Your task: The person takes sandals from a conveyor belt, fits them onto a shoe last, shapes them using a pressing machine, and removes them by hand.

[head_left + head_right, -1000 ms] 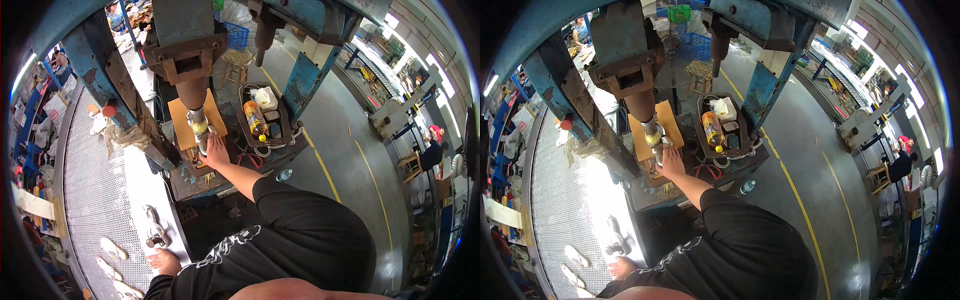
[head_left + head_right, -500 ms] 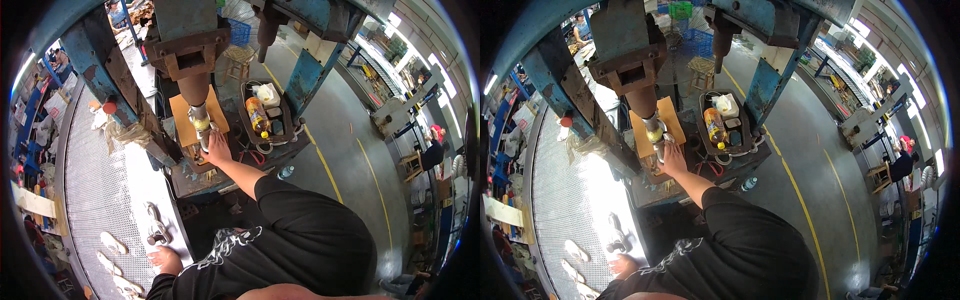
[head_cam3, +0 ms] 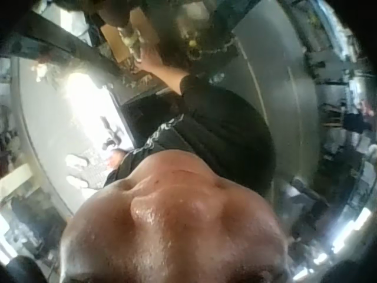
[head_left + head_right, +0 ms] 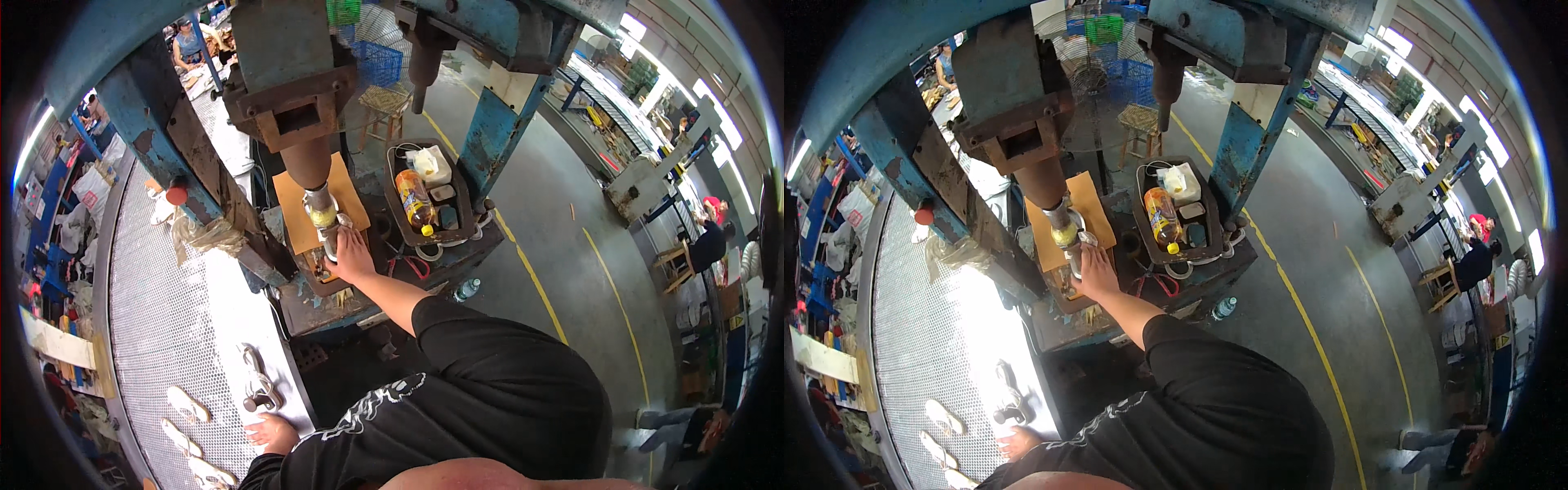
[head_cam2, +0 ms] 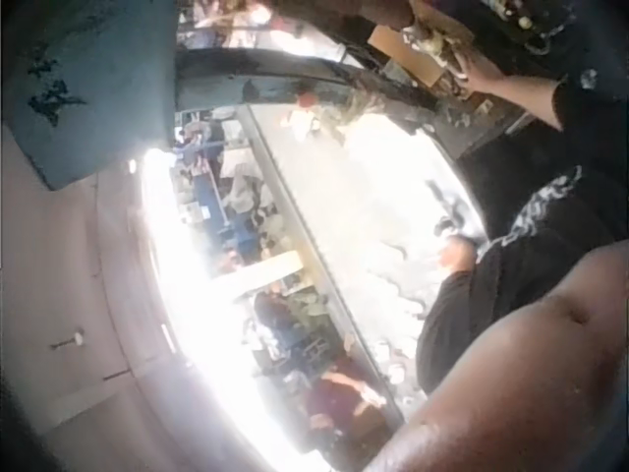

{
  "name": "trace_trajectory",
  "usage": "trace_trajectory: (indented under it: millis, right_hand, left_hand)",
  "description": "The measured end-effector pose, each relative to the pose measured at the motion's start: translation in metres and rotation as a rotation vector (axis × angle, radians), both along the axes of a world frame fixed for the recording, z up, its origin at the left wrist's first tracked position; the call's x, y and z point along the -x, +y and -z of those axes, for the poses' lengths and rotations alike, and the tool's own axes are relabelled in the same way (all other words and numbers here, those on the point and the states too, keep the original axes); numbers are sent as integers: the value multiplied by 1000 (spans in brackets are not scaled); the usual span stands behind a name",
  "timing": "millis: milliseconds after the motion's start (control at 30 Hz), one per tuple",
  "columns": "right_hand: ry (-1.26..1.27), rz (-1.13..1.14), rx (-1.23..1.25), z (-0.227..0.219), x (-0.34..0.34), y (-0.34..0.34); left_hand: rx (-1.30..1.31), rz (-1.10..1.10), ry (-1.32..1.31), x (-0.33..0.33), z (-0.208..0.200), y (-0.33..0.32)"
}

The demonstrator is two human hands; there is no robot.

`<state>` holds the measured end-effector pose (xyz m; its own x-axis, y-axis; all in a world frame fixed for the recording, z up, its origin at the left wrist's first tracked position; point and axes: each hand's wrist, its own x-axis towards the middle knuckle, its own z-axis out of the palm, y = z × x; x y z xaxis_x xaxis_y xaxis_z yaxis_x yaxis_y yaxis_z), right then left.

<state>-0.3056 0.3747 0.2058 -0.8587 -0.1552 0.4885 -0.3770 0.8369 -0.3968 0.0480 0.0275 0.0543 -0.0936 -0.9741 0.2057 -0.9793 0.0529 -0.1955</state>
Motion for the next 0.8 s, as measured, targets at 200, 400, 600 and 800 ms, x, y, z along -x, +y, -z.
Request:
trace_trajectory:
  millis: [200, 400, 600, 800]
  right_hand:
    - [-28, -1, 2, 5, 0, 3]
    - [3, 7, 17, 2, 1, 4]
    - [4, 7, 4, -4, 0, 2]
    - [7, 10, 6, 2, 2, 9]
  left_hand:
    - [-12, 43, 46, -1, 4, 3]
    - [32, 58, 24, -4, 11, -2]
    - [95, 83, 13, -13, 29, -17]
    - [-79, 31, 17, 1, 16, -3]
